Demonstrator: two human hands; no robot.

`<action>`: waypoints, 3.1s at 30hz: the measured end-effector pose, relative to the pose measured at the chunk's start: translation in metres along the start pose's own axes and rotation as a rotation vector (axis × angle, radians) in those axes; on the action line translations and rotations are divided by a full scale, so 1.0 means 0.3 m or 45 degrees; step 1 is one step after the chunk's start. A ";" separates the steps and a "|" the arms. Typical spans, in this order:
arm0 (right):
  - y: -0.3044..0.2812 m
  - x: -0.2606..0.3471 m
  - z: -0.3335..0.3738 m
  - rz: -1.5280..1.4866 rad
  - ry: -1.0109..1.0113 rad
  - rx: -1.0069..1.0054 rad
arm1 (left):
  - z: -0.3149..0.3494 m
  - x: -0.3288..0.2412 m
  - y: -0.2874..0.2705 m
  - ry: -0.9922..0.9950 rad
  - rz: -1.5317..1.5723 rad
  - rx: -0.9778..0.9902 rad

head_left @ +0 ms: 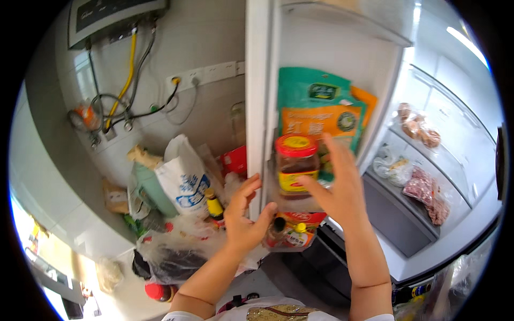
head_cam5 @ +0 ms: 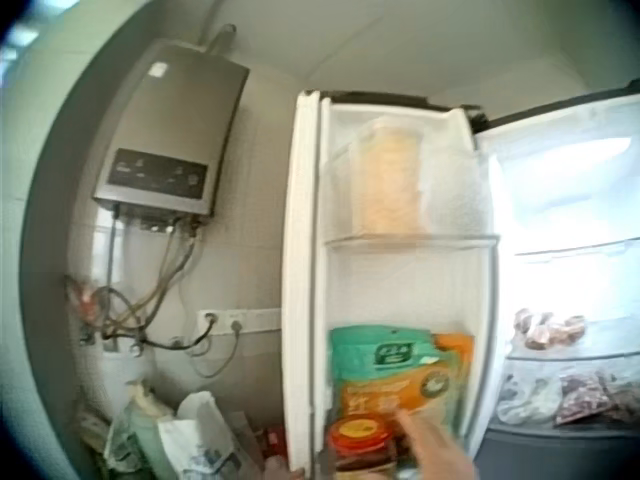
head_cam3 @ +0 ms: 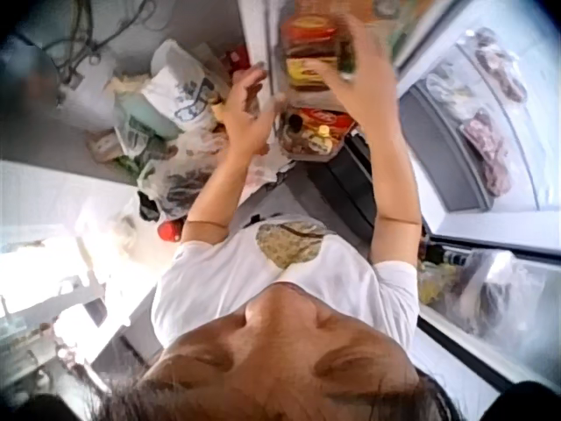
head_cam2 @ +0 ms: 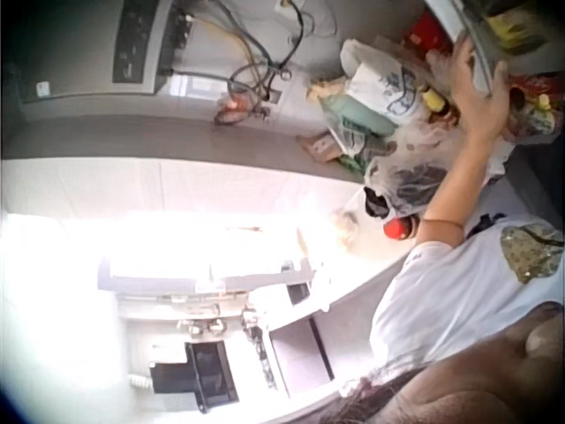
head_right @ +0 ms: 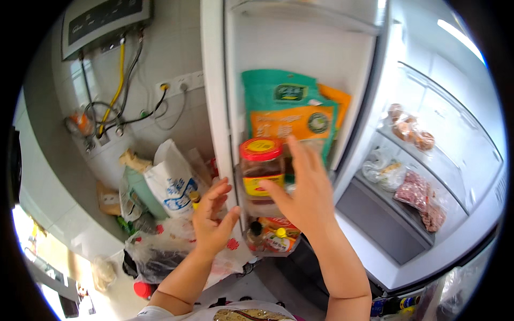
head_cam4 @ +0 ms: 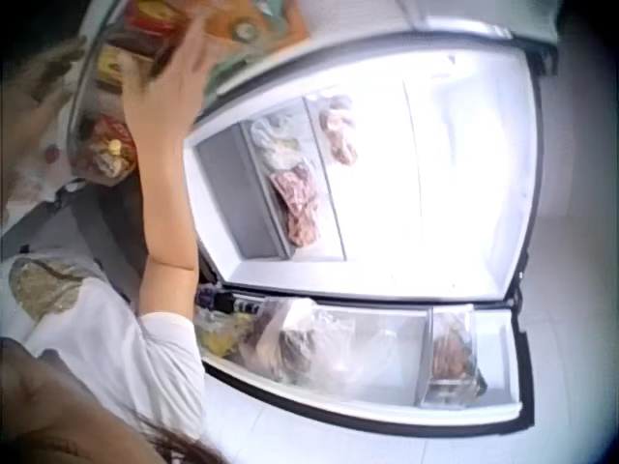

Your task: The person picks up bags containing vegetables and peanuts from a counter and places them into a refrigerator drawer, then moves sauce jars and bottles onto the door shelves.

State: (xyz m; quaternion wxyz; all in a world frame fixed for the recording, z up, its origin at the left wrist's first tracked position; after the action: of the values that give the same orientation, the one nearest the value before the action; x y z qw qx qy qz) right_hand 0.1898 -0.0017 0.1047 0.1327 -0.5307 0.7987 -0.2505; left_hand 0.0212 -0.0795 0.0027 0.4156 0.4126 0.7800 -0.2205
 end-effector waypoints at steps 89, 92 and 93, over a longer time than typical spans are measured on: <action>0.436 -0.135 0.829 -0.304 0.613 -0.260 | 0.374 0.218 -0.020 -0.713 0.203 0.231; 0.436 -0.127 0.804 -0.292 0.553 -0.309 | 0.365 0.225 0.003 -0.692 0.200 0.232; 0.428 -0.125 0.783 -0.278 0.525 -0.311 | 0.363 0.221 0.011 -0.697 0.194 0.232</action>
State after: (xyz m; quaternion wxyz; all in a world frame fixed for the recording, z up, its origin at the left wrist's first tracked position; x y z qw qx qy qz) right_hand 0.2166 0.0116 -0.1639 -0.1255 -0.5635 0.7713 -0.2679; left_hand 0.0539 -0.1220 -0.1132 0.5870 0.4307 0.5829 -0.3608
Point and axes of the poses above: each hand's wrist, its own z-axis away from the middle knuckle, its own y-axis out of the palm, x = y × z, the point moved 1 cm from there along -z, towards the middle knuckle, and after that the axes turned 10 degrees about -y, right-handed, at the moved point
